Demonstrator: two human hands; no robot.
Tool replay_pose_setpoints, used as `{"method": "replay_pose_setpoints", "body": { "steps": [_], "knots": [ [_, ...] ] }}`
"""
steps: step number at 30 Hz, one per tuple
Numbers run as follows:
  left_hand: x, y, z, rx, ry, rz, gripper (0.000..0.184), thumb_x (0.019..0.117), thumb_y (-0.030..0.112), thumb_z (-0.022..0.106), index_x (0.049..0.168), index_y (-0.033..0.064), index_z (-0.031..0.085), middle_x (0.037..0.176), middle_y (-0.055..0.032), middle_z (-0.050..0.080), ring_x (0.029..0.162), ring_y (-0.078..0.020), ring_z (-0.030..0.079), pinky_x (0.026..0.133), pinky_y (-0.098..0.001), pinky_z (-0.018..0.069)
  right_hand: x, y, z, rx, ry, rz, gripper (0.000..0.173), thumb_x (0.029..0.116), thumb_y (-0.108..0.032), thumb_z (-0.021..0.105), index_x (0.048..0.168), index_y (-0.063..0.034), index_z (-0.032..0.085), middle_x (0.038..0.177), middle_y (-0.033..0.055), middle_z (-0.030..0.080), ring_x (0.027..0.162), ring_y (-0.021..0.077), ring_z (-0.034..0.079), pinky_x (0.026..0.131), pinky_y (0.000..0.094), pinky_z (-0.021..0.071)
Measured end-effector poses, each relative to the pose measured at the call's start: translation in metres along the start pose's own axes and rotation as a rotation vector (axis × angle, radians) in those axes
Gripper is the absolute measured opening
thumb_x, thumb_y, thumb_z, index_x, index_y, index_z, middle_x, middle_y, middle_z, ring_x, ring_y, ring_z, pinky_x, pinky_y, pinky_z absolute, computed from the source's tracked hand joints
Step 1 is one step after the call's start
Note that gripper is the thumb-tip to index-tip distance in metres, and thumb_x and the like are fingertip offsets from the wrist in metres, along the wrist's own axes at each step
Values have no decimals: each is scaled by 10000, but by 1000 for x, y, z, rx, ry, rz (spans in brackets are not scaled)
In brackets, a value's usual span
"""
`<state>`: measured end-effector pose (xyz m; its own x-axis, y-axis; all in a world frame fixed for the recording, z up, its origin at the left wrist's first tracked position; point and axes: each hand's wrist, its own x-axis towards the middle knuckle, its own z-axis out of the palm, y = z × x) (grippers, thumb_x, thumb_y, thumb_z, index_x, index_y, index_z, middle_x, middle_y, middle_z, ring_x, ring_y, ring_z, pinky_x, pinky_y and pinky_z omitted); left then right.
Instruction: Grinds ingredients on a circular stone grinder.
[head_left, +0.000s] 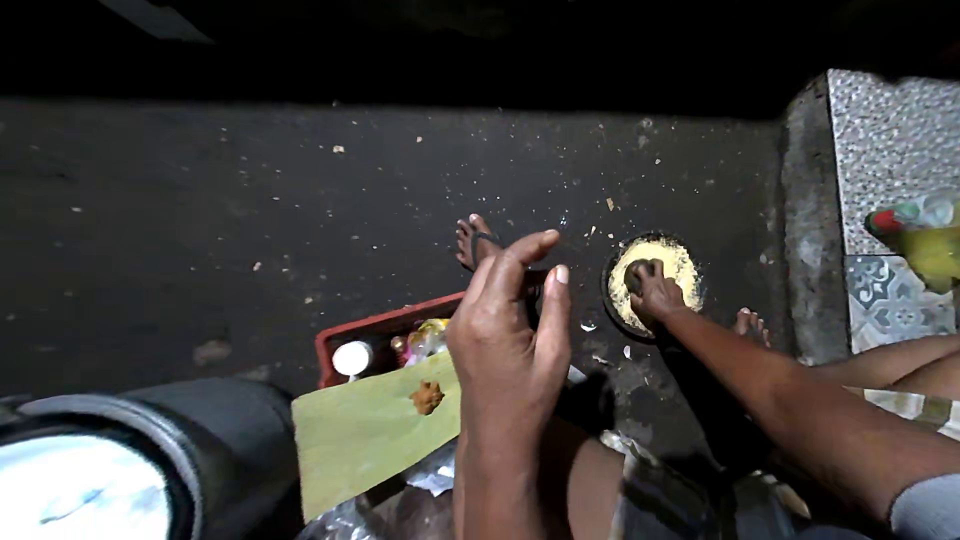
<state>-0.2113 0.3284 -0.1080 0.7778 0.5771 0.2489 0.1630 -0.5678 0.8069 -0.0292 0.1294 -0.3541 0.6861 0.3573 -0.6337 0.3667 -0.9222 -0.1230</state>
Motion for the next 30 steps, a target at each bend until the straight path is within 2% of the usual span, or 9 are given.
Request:
{"method": "replay_pose_setpoints", "body": {
  "steps": [4, 8, 11, 15, 17, 20, 24, 27, 30],
  "knots": [
    [5, 6, 5, -11, -12, 29, 293, 1028, 203, 573, 1279, 77, 657, 1136, -46, 696, 882, -43, 671, 744, -220, 570, 1, -17, -21, 175, -63, 98, 690, 911, -355, 758, 1510, -183, 462, 1579, 274, 339, 1082, 464, 653, 877, 621, 552],
    [-2, 3, 4, -5, -32, 22, 295, 1029, 210, 572, 1275, 75, 664, 1142, -41, 701, 929, -48, 678, 797, -234, 577, -37, -9, 13, -78, -186, -119, 648, 946, -329, 685, 1537, -206, 449, 1606, 269, 324, 1113, 504, 632, 878, 640, 542],
    [-1, 0, 1, -16, -10, -4, 297, 1027, 198, 571, 1268, 47, 656, 1165, -66, 689, 945, -57, 672, 818, -245, 571, -26, 19, 16, -118, -108, -139, 589, 965, -324, 686, 1518, -259, 494, 1647, 208, 308, 1186, 511, 595, 891, 635, 544],
    [5, 4, 5, -7, -25, 3, 292, 1037, 193, 563, 1281, 57, 648, 1193, -76, 679, 923, -56, 673, 792, -232, 571, -3, 5, -6, 75, -17, 26, 664, 891, -319, 779, 1482, -196, 505, 1571, 251, 361, 1047, 465, 660, 831, 618, 564],
    [4, 4, 8, 13, -22, 20, 287, 1032, 204, 571, 1272, 73, 657, 1142, -55, 684, 843, -40, 654, 728, -217, 560, -5, -4, -13, 168, -79, 81, 704, 904, -360, 770, 1510, -193, 452, 1561, 272, 352, 1073, 467, 650, 860, 623, 553],
    [0, 2, 9, 18, -39, 19, 295, 1030, 220, 572, 1273, 77, 660, 1127, -42, 693, 845, -34, 654, 730, -220, 557, -32, 2, 9, 5, -209, -68, 676, 931, -335, 707, 1539, -207, 442, 1594, 271, 335, 1107, 490, 642, 883, 639, 545],
    [5, 4, 7, 2, -37, -4, 297, 1031, 207, 571, 1272, 54, 653, 1163, -66, 685, 936, -50, 668, 811, -234, 566, -24, 35, 16, -110, -105, -140, 610, 959, -266, 696, 1534, -263, 491, 1645, 221, 306, 1246, 549, 541, 888, 664, 538],
    [9, 8, 10, -6, -69, 1, 287, 1032, 188, 575, 1272, 50, 651, 1213, -77, 680, 949, -56, 683, 811, -232, 582, 4, 33, 0, -36, 21, -25, 644, 891, -297, 775, 1482, -239, 525, 1606, 234, 340, 1112, 510, 620, 822, 640, 564],
    [10, 10, 17, 24, -66, 36, 293, 1032, 205, 574, 1276, 63, 653, 1167, -64, 685, 864, -31, 665, 744, -205, 567, 2, 15, -17, 83, -50, 57, 700, 890, -327, 778, 1507, -197, 473, 1580, 279, 329, 1046, 472, 664, 832, 622, 569]
  ]
}}
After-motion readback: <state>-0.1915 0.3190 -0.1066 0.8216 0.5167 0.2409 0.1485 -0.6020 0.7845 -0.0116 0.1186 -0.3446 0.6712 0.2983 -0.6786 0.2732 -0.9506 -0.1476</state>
